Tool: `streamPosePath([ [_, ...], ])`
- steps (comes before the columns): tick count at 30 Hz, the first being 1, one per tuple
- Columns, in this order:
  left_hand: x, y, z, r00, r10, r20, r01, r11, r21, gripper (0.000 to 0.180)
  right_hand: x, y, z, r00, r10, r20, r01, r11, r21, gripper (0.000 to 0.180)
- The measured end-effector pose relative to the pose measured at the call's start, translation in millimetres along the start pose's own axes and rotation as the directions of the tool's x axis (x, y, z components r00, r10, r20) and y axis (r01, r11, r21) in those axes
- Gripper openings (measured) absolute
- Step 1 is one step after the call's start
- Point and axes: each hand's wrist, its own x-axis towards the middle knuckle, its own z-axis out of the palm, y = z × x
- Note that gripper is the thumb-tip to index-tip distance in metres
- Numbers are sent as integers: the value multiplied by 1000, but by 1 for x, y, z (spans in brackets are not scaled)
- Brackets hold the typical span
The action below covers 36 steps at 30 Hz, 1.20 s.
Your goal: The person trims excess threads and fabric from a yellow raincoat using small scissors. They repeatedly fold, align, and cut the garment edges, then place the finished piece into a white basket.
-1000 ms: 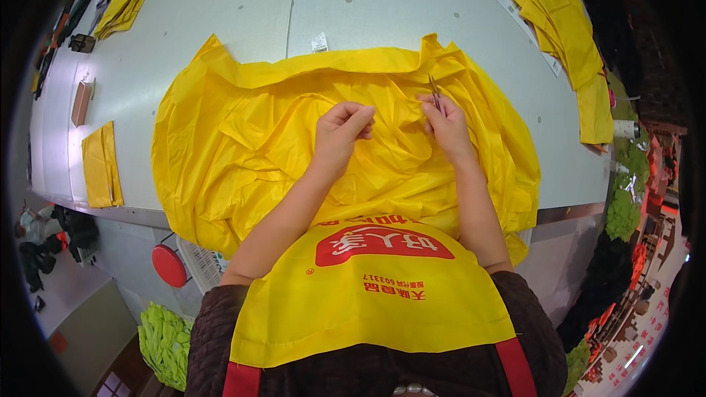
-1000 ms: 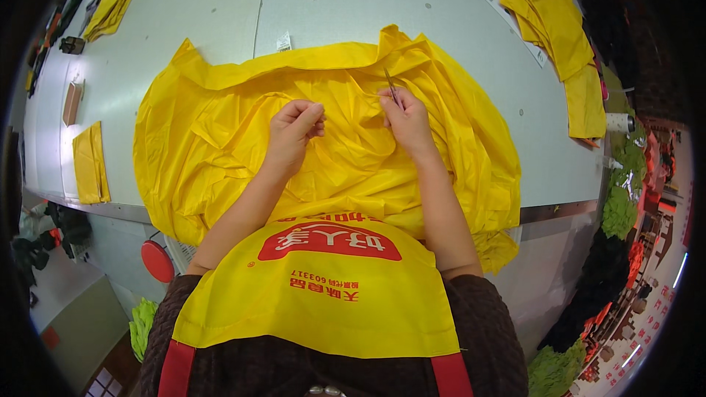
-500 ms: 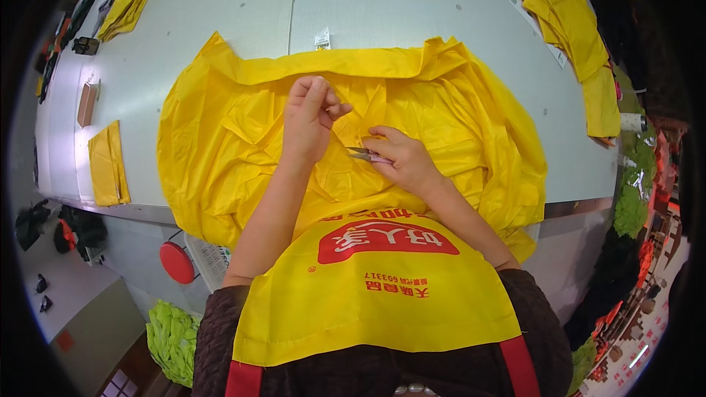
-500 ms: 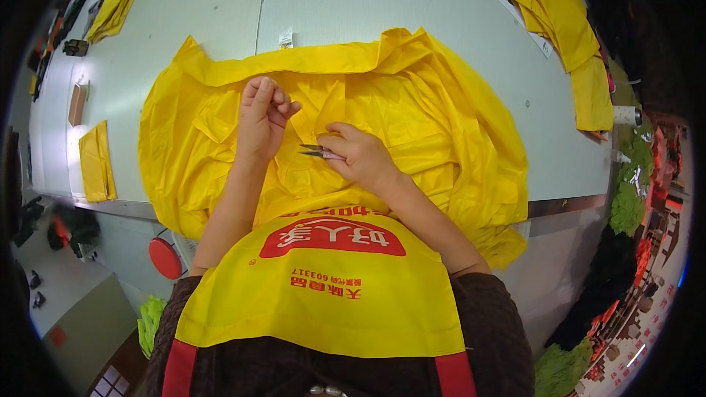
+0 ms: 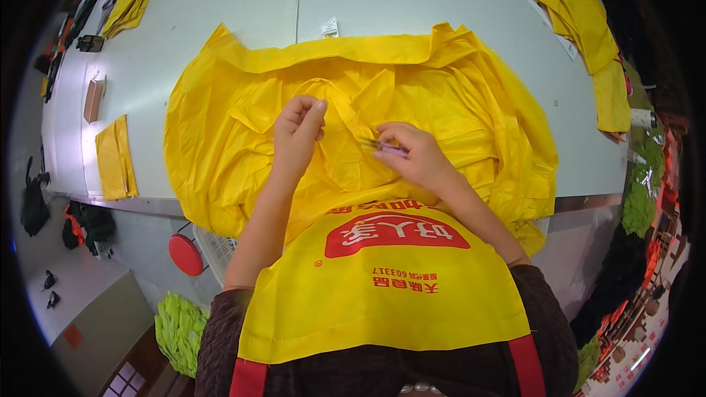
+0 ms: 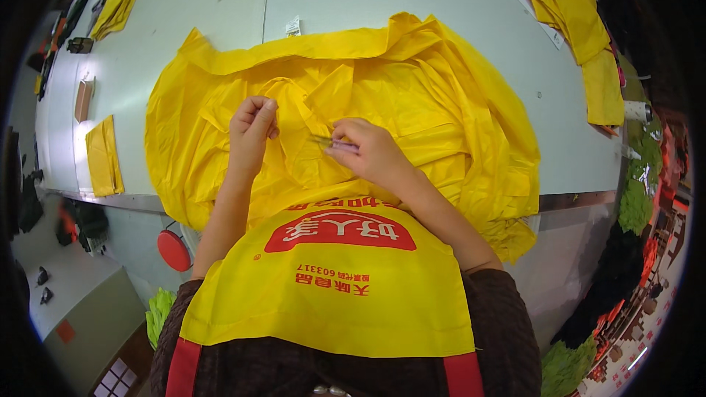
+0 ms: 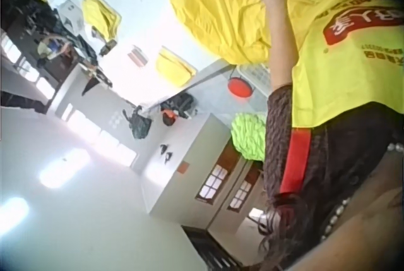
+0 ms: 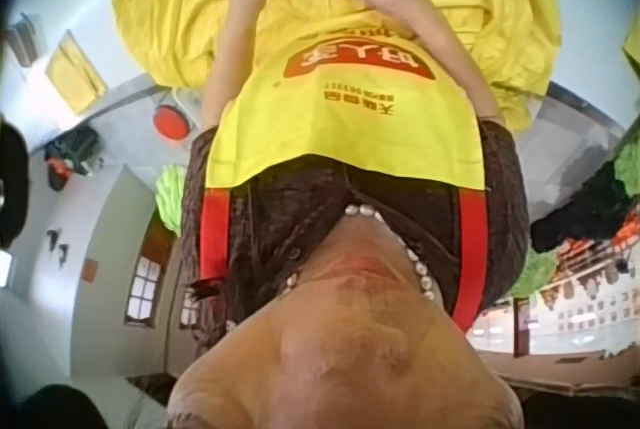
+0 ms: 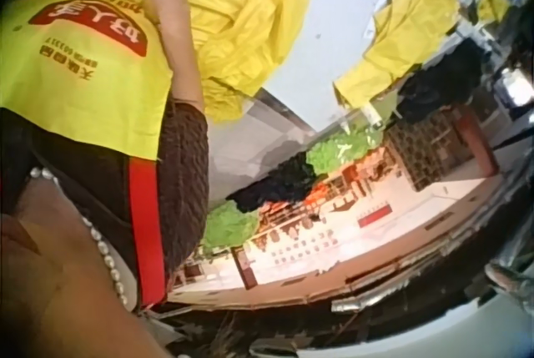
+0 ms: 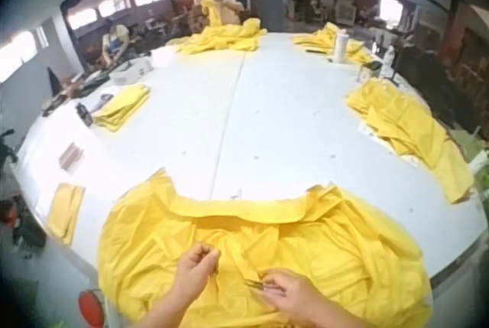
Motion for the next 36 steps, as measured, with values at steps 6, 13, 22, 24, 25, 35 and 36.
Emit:
streamPosePath([
  [6,-13,-24,-3,995,-98,31,78,917,391,18,4,-14,-12,908,382,175,-418,776,473,25],
  [13,-9,-17,10,953,-234,191,94,831,548,21,-6,-15,-13,798,515,313,-598,617,512,32],
  [22,-5,-9,33,908,-195,372,161,980,119,29,-16,-25,-26,746,547,380,-665,588,460,28],
  [24,-3,-8,36,889,-197,414,170,980,101,34,-19,-26,-27,722,578,381,-687,529,498,28],
  [25,-3,-6,38,880,-199,431,176,980,94,37,-20,-25,-27,721,593,359,-685,530,500,28],
  [35,-2,-7,45,858,-236,456,249,968,32,46,-15,-16,-21,766,607,213,-621,612,490,27],
  [36,-1,-10,46,852,-227,472,241,970,32,46,-15,-15,-21,782,589,205,-603,629,491,26],
])
